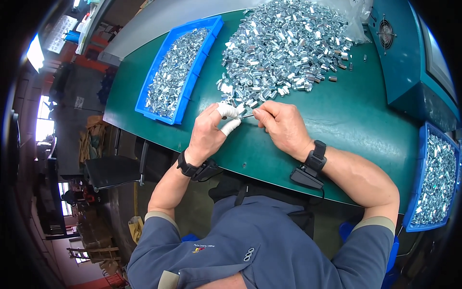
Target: The person picks up a metal rod and a metal piece, slides the piece onto the rod, and then places the assembly into a blue bin, repeating the process.
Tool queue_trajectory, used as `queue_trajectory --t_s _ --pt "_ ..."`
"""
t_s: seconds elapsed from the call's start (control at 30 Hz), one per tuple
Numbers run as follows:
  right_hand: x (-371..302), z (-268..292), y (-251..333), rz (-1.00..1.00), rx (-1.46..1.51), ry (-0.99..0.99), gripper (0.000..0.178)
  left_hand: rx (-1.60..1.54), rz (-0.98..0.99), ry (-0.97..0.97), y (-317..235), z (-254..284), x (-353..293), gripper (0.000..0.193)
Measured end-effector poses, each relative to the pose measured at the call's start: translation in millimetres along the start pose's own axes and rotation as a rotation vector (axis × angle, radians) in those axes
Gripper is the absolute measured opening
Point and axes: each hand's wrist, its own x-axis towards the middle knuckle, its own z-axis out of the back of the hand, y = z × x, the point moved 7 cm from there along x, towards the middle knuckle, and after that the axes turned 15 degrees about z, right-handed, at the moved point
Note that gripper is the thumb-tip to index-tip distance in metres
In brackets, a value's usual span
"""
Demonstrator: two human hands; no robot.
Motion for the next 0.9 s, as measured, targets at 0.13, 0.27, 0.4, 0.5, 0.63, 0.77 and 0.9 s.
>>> queue_trajectory --t_s 0.13,0.27,0.4,0.5,0.63,0.77,0.9 --pt "-1.9 -7.0 0.5 0.095 0.102 -0.022 0.018 -0.099 -0.005 0.027 -3.6 -5.3 2.1 0.020" --pt "-1.3 -3.5 -2.6 0.025 0.062 -0.009 0.017 -0.135 0.050 0.035 -2.8 -10.1 5.5 0.017" --pt "-1.0 -3.1 0.6 0.026 0.053 -0.028 0.014 -0.155 0.073 0.078 0.4 -13.8 6.0 0.018" --pt "-0.6 -3.6 2.6 0.045 0.034 -0.024 0.015 -0.151 0.068 0.075 2.7 -16.8 4.2 0.018" --pt "-0.5 -1.5 1.3 0.042 -0.027 0.012 0.021 -0.081 -0.011 -0.008 -10.8 -15.5 0.1 0.015" --pt "-2.2 -2.3 3.0 0.050 -0.012 -0.004 0.028 -0.095 0.041 0.006 -8.4 -13.8 -3.8 0.015" --pt "-2.1 0.3 1.0 -0.006 0.021 -0.040 0.041 -0.057 0.027 0.024 0.0 -1.5 -6.9 0.018"
